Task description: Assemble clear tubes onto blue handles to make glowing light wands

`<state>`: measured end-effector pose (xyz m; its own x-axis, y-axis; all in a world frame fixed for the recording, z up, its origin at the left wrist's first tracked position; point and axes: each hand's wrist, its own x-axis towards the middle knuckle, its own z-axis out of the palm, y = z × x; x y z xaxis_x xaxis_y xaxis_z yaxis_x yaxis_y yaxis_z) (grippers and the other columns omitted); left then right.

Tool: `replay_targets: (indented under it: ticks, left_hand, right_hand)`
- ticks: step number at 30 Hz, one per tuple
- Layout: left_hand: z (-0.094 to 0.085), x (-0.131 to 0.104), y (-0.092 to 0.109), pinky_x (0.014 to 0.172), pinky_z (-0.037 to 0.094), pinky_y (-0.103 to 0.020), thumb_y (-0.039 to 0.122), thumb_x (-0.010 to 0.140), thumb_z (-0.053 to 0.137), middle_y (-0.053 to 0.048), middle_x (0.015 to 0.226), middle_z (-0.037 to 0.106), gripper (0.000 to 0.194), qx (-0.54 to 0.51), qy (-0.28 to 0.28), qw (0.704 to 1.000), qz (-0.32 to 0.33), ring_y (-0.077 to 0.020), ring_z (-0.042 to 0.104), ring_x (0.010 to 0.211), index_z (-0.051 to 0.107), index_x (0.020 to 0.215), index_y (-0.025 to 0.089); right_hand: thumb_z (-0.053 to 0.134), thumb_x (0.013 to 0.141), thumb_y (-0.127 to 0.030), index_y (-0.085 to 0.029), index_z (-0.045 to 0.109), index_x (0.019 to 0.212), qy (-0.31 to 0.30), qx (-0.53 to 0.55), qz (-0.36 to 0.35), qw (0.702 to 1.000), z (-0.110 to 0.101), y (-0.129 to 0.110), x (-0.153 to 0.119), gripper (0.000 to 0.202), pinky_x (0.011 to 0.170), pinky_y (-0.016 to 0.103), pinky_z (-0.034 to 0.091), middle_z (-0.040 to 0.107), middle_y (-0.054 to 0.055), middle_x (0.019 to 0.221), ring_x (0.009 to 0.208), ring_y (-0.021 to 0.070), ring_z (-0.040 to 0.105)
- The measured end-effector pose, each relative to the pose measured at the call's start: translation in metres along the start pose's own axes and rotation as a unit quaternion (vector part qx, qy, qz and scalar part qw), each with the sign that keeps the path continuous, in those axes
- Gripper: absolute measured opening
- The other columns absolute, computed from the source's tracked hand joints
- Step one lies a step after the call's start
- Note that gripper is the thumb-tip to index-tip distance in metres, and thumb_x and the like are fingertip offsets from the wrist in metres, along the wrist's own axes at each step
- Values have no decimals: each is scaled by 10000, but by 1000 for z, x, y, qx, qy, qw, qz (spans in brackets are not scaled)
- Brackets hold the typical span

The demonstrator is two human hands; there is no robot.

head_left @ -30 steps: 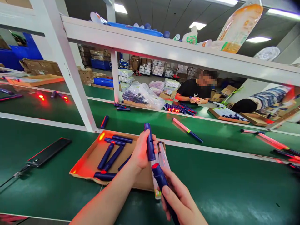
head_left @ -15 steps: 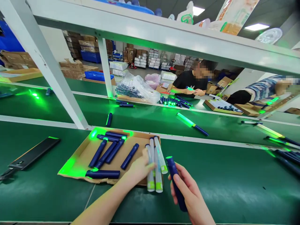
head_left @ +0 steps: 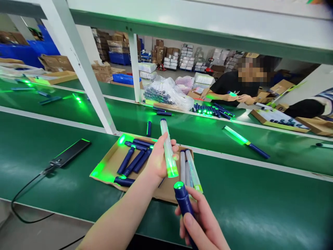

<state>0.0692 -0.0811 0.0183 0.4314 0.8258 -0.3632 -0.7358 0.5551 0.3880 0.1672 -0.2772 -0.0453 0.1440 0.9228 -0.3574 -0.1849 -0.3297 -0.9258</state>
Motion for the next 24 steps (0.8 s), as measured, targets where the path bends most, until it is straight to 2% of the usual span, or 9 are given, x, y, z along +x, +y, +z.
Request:
replay_targets:
  ticks: [3, 7, 12, 15, 18, 20, 24]
  left_hand:
    - [0, -5, 0, 366, 380, -162, 320, 1087, 472, 15, 781, 557, 237, -16, 2, 1000, -4, -81, 540, 522, 570, 930, 171]
    - [-5, -7, 0, 401, 406, -160, 309, 1025, 518, -1, 841, 587, 151, -22, 21, 998, 51, -89, 557, 563, 587, 998, 178]
    - [-17, -5, 2, 385, 427, -174, 334, 1016, 460, 10, 757, 514, 225, -33, -41, 997, 58, -111, 502, 548, 620, 985, 179]
    - [-21, -5, 2, 346, 378, -150, 454, 1077, 450, 29, 721, 454, 324, -58, -83, 992, 73, -104, 444, 522, 615, 962, 200]
    - [-22, -4, 1, 332, 358, -132, 574, 1105, 386, 40, 692, 418, 497, -47, -116, 990, 71, -75, 372, 465, 571, 845, 193]
    - [-22, -4, 1, 337, 374, -131, 563, 1117, 338, 38, 672, 418, 542, -24, -117, 990, 78, -66, 371, 445, 553, 795, 184]
    - [-24, -4, -1, 367, 426, -140, 476, 1126, 382, 20, 712, 488, 447, -13, -99, 988, 116, -85, 469, 497, 607, 876, 181]
  right_hand:
    - [691, 884, -798, -349, 531, 1548, -1, -34, -9, 999, 8, -4, 3, 817, 647, 373, 549, 733, 79, 1089, 755, 235, 662]
    - [646, 910, -805, -346, 488, 1592, -12, -56, -3, 998, 11, -5, 6, 838, 647, 389, 563, 726, 67, 1034, 705, 223, 654]
    - [609, 865, -884, -334, 459, 1618, 15, -94, 38, 995, 22, -7, -1, 945, 567, 367, 524, 710, 37, 877, 627, 223, 630]
    - [578, 879, -886, -352, 431, 1635, 27, -101, 53, 993, 29, -8, -5, 937, 553, 352, 504, 696, 26, 855, 611, 215, 614]
    - [584, 868, -894, -331, 451, 1626, 28, -91, 58, 994, 33, -10, -6, 954, 550, 343, 508, 691, 26, 842, 590, 197, 602]
    - [578, 860, -907, -310, 468, 1617, 29, -101, 53, 993, 32, -12, -6, 970, 532, 339, 506, 689, 32, 819, 589, 202, 599]
    - [583, 862, -902, -311, 488, 1609, 36, -123, 48, 991, 30, -14, -7, 958, 538, 354, 510, 686, 42, 832, 581, 203, 587]
